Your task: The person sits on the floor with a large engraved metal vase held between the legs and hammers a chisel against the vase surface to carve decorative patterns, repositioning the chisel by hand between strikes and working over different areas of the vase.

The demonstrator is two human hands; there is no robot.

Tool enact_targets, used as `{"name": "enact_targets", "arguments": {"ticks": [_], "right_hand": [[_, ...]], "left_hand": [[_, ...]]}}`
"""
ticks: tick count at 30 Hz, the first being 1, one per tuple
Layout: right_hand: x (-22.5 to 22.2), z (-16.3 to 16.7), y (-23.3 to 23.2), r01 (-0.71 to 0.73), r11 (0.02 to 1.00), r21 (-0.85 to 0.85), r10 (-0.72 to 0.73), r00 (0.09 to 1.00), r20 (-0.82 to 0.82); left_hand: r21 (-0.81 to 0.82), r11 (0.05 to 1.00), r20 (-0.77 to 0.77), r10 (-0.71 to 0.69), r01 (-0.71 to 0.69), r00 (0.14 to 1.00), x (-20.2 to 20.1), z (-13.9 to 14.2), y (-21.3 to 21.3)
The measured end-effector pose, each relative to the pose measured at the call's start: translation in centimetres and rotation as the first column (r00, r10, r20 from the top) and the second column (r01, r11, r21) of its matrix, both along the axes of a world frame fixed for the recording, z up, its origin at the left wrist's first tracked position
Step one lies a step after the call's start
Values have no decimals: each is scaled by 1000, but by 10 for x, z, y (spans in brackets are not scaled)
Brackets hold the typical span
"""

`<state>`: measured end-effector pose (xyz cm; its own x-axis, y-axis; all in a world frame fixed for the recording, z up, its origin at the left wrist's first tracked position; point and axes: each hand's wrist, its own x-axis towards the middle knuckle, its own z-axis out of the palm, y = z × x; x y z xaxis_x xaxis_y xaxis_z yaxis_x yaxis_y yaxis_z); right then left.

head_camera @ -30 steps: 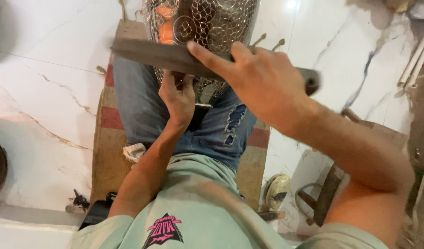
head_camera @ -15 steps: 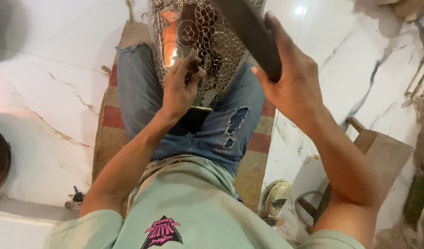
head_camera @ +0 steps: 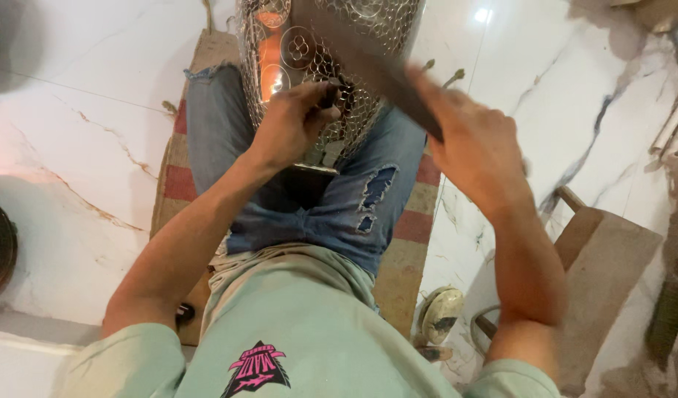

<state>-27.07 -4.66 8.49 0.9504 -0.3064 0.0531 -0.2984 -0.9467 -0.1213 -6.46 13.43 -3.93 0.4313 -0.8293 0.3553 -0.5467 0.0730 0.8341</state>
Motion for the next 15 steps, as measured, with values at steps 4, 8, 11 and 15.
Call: {"name": "enact_targets", "arguments": {"ticks": [4, 8, 11, 15], "right_hand": [[-27, -50, 7, 193, 940, 280, -227, 970, 92], [-49, -119, 27, 285, 762, 581, -433, 892, 130], [-51, -166, 60, 300, 521, 799, -597, 798, 90], [-58, -194, 94, 430, 404, 808, -683, 729, -46]], "left_hand": [[-52, 961, -447, 222, -272, 867, 8, 8, -9], [63, 991, -51, -115, 118, 992, 27, 15, -25], [184, 884, 231, -464, 430, 855, 32, 15, -49], [469, 679, 174, -697, 564, 695, 43, 17, -68]]}}
